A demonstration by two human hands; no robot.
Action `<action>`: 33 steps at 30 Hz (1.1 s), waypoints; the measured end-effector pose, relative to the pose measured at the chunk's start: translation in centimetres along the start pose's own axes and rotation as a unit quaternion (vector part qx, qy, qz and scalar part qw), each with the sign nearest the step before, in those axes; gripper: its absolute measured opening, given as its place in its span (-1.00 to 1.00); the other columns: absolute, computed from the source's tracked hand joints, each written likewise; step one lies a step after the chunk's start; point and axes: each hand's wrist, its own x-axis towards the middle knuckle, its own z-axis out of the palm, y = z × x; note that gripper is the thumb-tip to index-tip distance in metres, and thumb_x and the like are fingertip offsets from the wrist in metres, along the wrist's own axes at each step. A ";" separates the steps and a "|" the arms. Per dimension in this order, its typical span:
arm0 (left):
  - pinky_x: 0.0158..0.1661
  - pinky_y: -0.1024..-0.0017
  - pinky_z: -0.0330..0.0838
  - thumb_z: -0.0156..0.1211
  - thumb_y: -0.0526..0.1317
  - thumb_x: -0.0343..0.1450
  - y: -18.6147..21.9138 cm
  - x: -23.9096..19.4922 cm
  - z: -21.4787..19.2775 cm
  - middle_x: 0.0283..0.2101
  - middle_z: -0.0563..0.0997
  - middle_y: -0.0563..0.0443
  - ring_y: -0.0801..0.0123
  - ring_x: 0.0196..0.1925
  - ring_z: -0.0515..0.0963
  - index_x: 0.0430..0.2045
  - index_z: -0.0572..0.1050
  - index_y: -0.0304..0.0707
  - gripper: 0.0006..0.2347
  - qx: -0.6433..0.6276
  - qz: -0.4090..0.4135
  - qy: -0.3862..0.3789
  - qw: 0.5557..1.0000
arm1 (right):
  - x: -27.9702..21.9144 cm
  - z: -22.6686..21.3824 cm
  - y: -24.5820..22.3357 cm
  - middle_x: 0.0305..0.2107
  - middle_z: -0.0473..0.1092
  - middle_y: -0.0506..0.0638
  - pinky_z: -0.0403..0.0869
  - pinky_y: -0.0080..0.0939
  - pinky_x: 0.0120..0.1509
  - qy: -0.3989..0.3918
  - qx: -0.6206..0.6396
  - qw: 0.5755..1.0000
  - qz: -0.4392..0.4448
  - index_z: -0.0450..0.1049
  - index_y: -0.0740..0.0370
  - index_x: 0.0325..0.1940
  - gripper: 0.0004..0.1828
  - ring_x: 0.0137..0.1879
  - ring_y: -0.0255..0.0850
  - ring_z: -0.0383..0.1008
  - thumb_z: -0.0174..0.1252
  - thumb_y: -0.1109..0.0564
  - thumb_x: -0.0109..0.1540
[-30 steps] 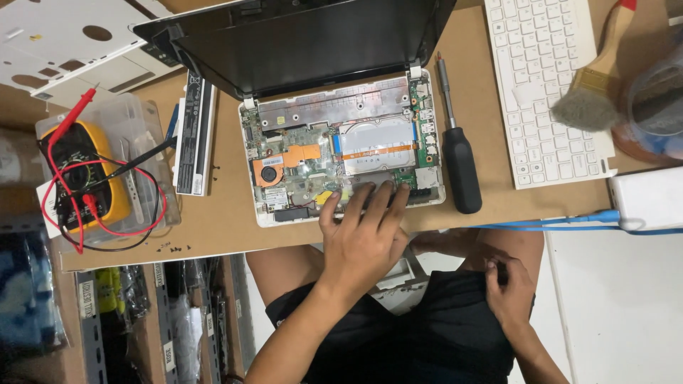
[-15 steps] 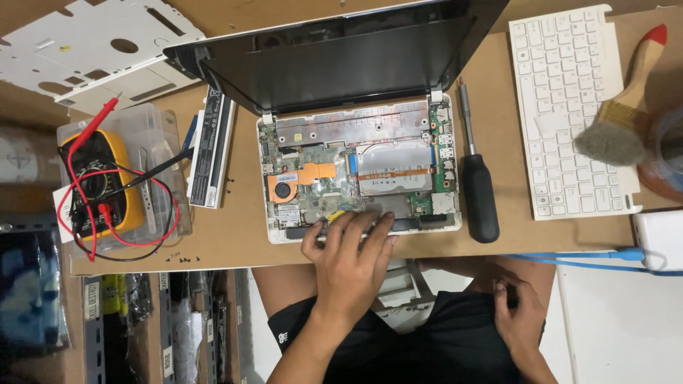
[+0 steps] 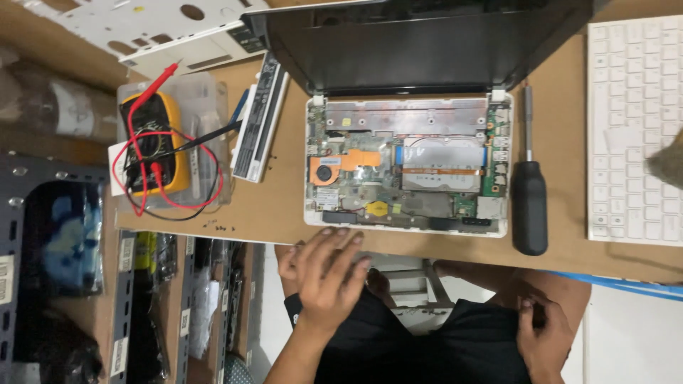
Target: The person uses a screwdriver to remove screws from a laptop's internal components, including the hard drive and RAM. They disconnect cables and remove the RAM module, then continue unscrewing parts of the motherboard.
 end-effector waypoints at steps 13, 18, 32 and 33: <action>0.15 0.25 0.03 0.38 -0.19 0.44 -4.7 4.5 -3.1 -0.15 0.57 0.12 0.35 -0.07 0.59 -0.20 0.66 -0.02 -0.89 0.017 -0.010 -0.047 0.999 | -0.9 1.1 0.8 -0.11 0.56 0.14 0.47 0.00 0.21 0.052 -0.004 0.999 0.008 0.60 0.26 0.09 -0.77 0.04 0.07 0.55 0.23 0.07 0.45; 0.11 0.26 0.04 0.31 -0.19 0.45 -4.9 6.6 -3.5 -0.16 0.59 0.15 0.35 -0.06 0.59 -0.21 0.64 -0.02 -0.90 -0.011 -0.010 -0.062 0.998 | -0.5 1.8 2.4 -0.12 0.54 0.17 0.46 0.00 0.20 0.049 -0.020 0.998 -0.035 0.57 0.34 0.04 -0.77 0.05 0.11 0.54 0.21 0.09 0.47; 0.14 0.27 0.04 0.23 -0.21 0.48 -6.8 11.9 -3.5 -0.14 0.63 0.21 0.34 -0.03 0.56 -0.15 0.62 -0.01 -0.88 -0.089 0.022 -0.279 0.956 | -0.4 1.1 1.5 -0.07 0.56 0.21 0.48 0.02 0.26 0.050 -0.004 0.997 -0.061 0.60 0.37 0.10 -0.80 0.07 0.15 0.55 0.19 0.20 0.47; 0.13 0.27 0.04 0.25 -0.17 0.47 -6.8 11.5 -3.3 -0.14 0.63 0.22 0.34 -0.04 0.57 -0.17 0.62 0.01 -0.89 -0.095 0.011 -0.275 0.957 | -0.3 0.9 1.2 -0.05 0.56 0.21 0.48 0.02 0.27 0.043 0.004 0.997 -0.063 0.60 0.38 0.11 -0.80 0.10 0.14 0.55 0.18 0.21 0.48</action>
